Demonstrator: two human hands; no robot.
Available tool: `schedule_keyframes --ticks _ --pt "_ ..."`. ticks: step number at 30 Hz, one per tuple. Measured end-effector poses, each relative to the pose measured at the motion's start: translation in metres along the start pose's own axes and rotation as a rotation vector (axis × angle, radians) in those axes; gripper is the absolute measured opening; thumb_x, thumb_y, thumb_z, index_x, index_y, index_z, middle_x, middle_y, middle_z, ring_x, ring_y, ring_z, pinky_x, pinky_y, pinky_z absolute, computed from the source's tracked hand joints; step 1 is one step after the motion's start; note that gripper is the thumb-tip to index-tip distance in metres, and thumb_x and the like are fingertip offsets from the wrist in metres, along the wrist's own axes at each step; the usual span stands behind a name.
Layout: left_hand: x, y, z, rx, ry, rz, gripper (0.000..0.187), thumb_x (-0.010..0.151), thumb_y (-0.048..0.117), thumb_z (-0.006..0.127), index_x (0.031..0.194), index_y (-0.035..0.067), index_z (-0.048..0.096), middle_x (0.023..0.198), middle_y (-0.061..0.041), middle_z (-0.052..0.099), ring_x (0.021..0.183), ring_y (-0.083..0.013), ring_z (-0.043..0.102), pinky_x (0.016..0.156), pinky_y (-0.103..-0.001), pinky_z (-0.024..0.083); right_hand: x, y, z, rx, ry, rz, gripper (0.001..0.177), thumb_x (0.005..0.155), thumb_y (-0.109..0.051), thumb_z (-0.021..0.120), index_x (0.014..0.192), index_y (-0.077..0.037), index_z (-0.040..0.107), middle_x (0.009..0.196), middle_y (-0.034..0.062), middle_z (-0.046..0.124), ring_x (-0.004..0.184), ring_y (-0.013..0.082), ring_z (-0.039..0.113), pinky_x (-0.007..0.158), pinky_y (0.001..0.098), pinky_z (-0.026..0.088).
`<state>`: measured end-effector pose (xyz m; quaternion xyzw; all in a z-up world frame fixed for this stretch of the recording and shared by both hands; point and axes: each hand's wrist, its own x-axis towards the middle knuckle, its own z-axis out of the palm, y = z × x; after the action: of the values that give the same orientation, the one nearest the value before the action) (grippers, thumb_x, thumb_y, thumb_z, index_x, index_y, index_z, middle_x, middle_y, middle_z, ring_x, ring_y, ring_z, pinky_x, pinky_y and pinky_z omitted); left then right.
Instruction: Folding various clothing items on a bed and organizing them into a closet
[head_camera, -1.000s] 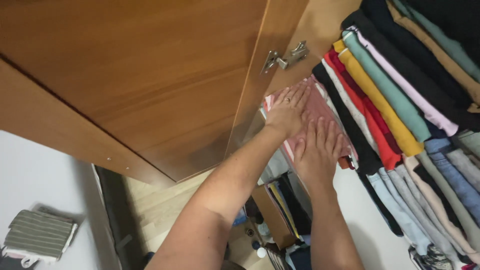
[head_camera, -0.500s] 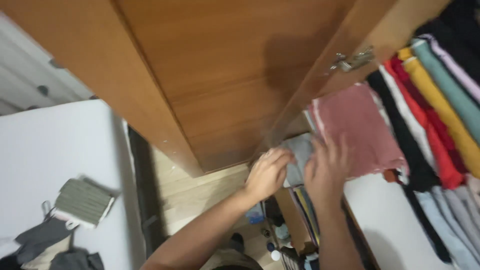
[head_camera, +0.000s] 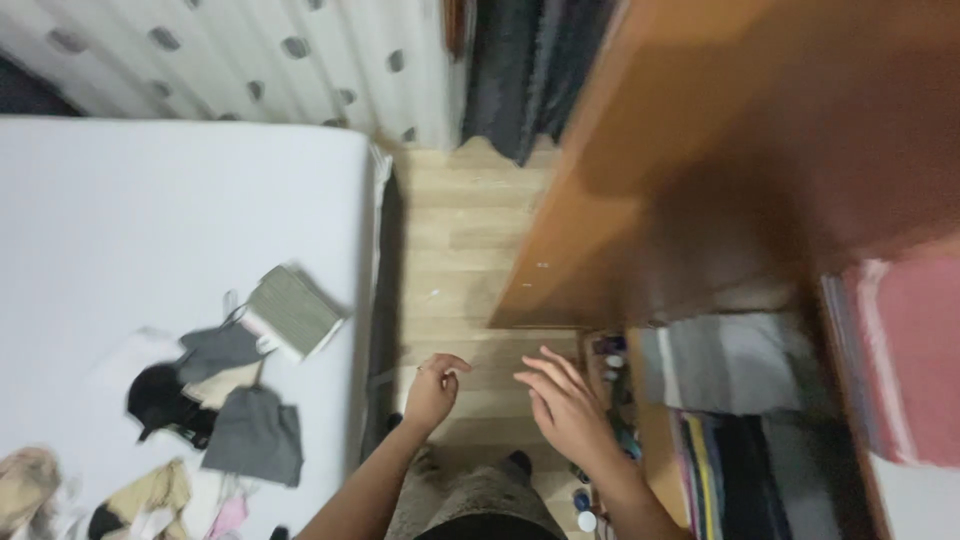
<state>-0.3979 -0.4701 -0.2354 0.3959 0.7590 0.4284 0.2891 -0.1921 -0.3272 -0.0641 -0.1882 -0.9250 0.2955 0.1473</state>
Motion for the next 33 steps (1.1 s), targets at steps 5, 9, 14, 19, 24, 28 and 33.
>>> schedule_keyframes --ticks 5,9,14,19,24,28,33 --pt "-0.009 -0.108 -0.046 -0.097 0.209 -0.556 0.043 0.081 0.008 0.044 0.098 0.027 0.078 0.110 0.006 0.075 0.095 -0.0176 0.068 0.086 -0.034 0.050 0.044 -0.024 0.044 0.071 -0.261 0.033 0.031 0.100 -0.012 0.052 0.124 -0.011 0.070 0.135 0.0036 0.066 0.139 0.0266 0.049 0.110 0.0462 0.043" --pt "-0.011 -0.236 -0.060 -0.217 0.374 -0.659 0.017 0.090 0.019 0.060 0.097 0.025 0.075 0.082 0.005 0.073 0.067 -0.0098 0.058 0.067 -0.030 0.048 0.075 -0.040 0.086 0.096 -0.373 -0.020 0.029 0.101 -0.016 0.050 0.123 -0.011 0.070 0.132 0.0044 0.068 0.134 0.0282 0.053 0.107 0.0473 0.046" --pt "-0.001 -0.277 -0.116 -0.122 0.371 -0.872 0.027 0.085 0.024 0.056 0.102 0.029 0.076 0.099 0.003 0.079 0.094 -0.0204 0.073 0.087 -0.038 0.053 0.111 -0.068 0.134 0.147 -0.609 0.177 0.031 0.101 -0.020 0.053 0.127 -0.019 0.070 0.139 -0.0012 0.065 0.141 0.0239 0.048 0.109 0.0473 0.045" --pt "0.055 -0.302 -0.150 0.052 0.132 -0.927 0.052 0.092 0.029 0.046 0.143 0.021 0.051 0.113 -0.007 0.077 0.112 -0.0397 0.066 0.093 -0.052 0.049 0.119 -0.053 0.197 0.170 -0.822 0.367 0.036 0.103 -0.023 0.051 0.135 -0.025 0.068 0.145 -0.0069 0.062 0.145 0.0193 0.045 0.116 0.0454 0.042" --pt "0.127 -0.256 -0.203 0.229 -0.123 -0.955 0.063 0.096 0.012 0.045 0.157 0.028 0.036 0.120 -0.016 0.068 0.105 -0.0387 0.066 0.079 -0.053 0.056 0.101 -0.023 0.250 0.097 -0.817 0.420 0.035 0.100 -0.028 0.055 0.132 -0.032 0.070 0.140 -0.0082 0.066 0.138 0.0183 0.053 0.117 0.0444 0.041" --pt "0.163 -0.280 -0.206 0.397 -0.286 -0.916 0.066 0.103 0.025 0.043 0.164 0.030 0.018 0.137 -0.012 0.060 0.123 -0.0362 0.059 0.093 -0.052 0.053 0.077 0.016 0.284 0.124 -0.944 0.444 0.041 0.103 -0.028 0.047 0.139 -0.036 0.064 0.150 -0.0120 0.056 0.145 0.0181 0.043 0.121 0.0461 0.036" --pt "0.168 -0.319 -0.203 0.598 -0.238 -0.795 0.040 0.104 0.040 0.041 0.137 0.018 0.047 0.130 -0.012 0.057 0.117 -0.0370 0.060 0.090 -0.054 0.049 0.068 0.012 0.294 0.147 -0.893 0.532 0.039 0.102 -0.033 0.047 0.135 -0.036 0.068 0.145 -0.0106 0.061 0.144 0.0177 0.046 0.116 0.0464 0.043"
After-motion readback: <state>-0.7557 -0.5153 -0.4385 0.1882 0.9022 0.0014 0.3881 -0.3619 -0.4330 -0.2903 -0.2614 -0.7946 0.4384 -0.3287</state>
